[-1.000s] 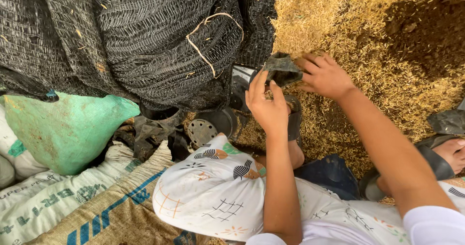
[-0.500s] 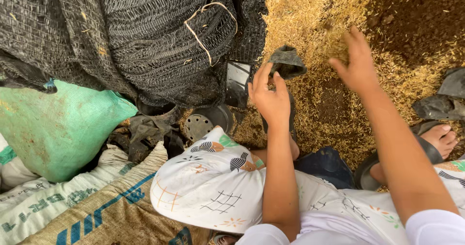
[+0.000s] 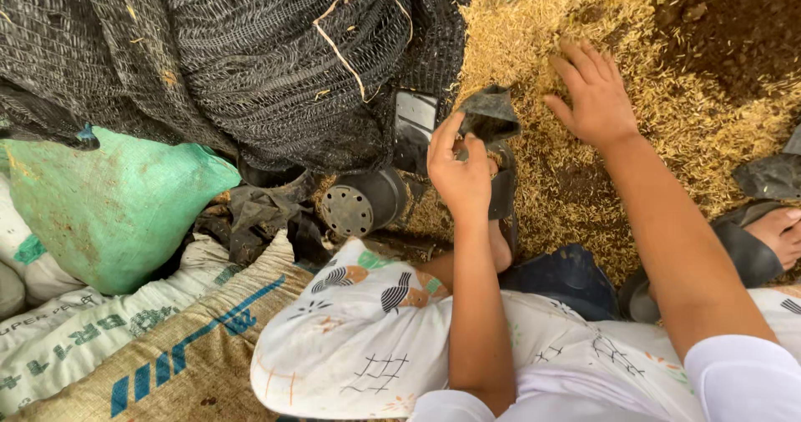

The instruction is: The person scoops loose granular material from a pile on the floor and packs it into small dark pouches. They fold and seal each pouch, then place it into a white plastic crate. The process repeats continuously throughout the clip.

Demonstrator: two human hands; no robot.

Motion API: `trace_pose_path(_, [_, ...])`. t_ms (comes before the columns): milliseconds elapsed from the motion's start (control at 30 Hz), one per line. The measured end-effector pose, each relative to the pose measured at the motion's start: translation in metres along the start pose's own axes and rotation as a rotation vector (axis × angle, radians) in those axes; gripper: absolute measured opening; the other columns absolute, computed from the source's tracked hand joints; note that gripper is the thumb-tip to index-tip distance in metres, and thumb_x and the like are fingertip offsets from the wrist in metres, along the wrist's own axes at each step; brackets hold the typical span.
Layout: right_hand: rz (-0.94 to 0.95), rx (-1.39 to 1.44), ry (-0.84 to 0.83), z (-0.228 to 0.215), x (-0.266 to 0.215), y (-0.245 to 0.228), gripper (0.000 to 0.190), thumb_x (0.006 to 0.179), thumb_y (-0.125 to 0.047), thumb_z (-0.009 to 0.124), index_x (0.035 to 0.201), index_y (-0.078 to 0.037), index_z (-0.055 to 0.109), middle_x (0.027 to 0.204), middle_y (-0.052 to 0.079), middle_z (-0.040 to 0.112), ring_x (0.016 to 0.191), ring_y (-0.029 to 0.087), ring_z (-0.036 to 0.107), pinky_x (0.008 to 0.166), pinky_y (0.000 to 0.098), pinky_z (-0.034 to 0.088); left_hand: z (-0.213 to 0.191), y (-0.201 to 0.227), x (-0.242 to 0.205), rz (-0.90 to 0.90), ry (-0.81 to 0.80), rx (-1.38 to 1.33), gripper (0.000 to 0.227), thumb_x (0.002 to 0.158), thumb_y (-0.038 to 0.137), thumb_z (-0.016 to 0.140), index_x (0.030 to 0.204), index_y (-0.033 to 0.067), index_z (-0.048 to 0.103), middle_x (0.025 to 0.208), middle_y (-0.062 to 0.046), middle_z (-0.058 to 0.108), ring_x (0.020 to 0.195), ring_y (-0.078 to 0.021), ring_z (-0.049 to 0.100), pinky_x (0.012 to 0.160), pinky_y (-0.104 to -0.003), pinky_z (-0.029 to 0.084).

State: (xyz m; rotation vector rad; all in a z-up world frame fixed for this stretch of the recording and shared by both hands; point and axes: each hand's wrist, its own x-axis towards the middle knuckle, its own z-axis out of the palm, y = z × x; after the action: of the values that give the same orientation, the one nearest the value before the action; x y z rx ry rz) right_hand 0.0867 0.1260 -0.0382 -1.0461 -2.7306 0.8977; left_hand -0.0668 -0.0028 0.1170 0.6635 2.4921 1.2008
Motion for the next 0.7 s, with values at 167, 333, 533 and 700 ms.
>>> trace_pose_path(167, [-0.154,-0.027,-0.254,0.008,-0.058,-0.011,0.082,0.097,-0.062,0.049,0.154,-0.005,0.038,0.167,0.014,0.03,0.158,0.029,0.023,0.132,0.0451,0.019,-0.003,0.003,0.0,-0.319,-0.013,-0.316,0.034,0.092,0.0,0.061,0.125,-0.0006,0.068,0.128,-0.01,0.065,0.081,-0.0181,0.062,0.059,-0.035,0.052])
trace_pose_path(333, [-0.278,-0.377,-0.679,0.022,-0.115,-0.056,0.119,0.079,-0.086,0.047,0.165,-0.01,0.017,0.174,0.011,0.01,0.155,0.028,0.009,0.125,0.047,0.012,0.001,0.001,-0.01,-0.013,-0.018,-0.146,0.033,0.096,-0.006,0.063,0.128,-0.0043,0.068,0.123,-0.014,0.067,0.087,-0.0144,0.065,0.067,-0.029,0.055])
trace_pose_path(533, [-0.265,-0.344,-0.374,0.039,-0.089,-0.069,0.1,0.081,-0.081,0.049,0.16,-0.026,0.024,0.17,0.008,0.019,0.156,0.031,0.015,0.123,0.0578,0.015,-0.007,0.002,-0.01,-0.211,-0.041,-0.363,0.034,0.092,-0.005,0.059,0.126,-0.005,0.065,0.132,-0.015,0.061,0.082,-0.0137,0.065,0.052,-0.028,0.057])
trace_pose_path(700, [0.013,-0.347,-0.083,0.015,-0.095,-0.002,0.107,0.08,-0.07,0.073,0.165,-0.017,0.036,0.172,0.012,0.032,0.16,0.032,0.027,0.131,0.054,0.022,-0.006,-0.005,-0.015,0.043,-0.043,0.016,0.037,0.091,-0.002,0.067,0.127,0.0003,0.072,0.129,-0.015,0.072,0.098,-0.0182,0.069,0.073,-0.031,0.058])
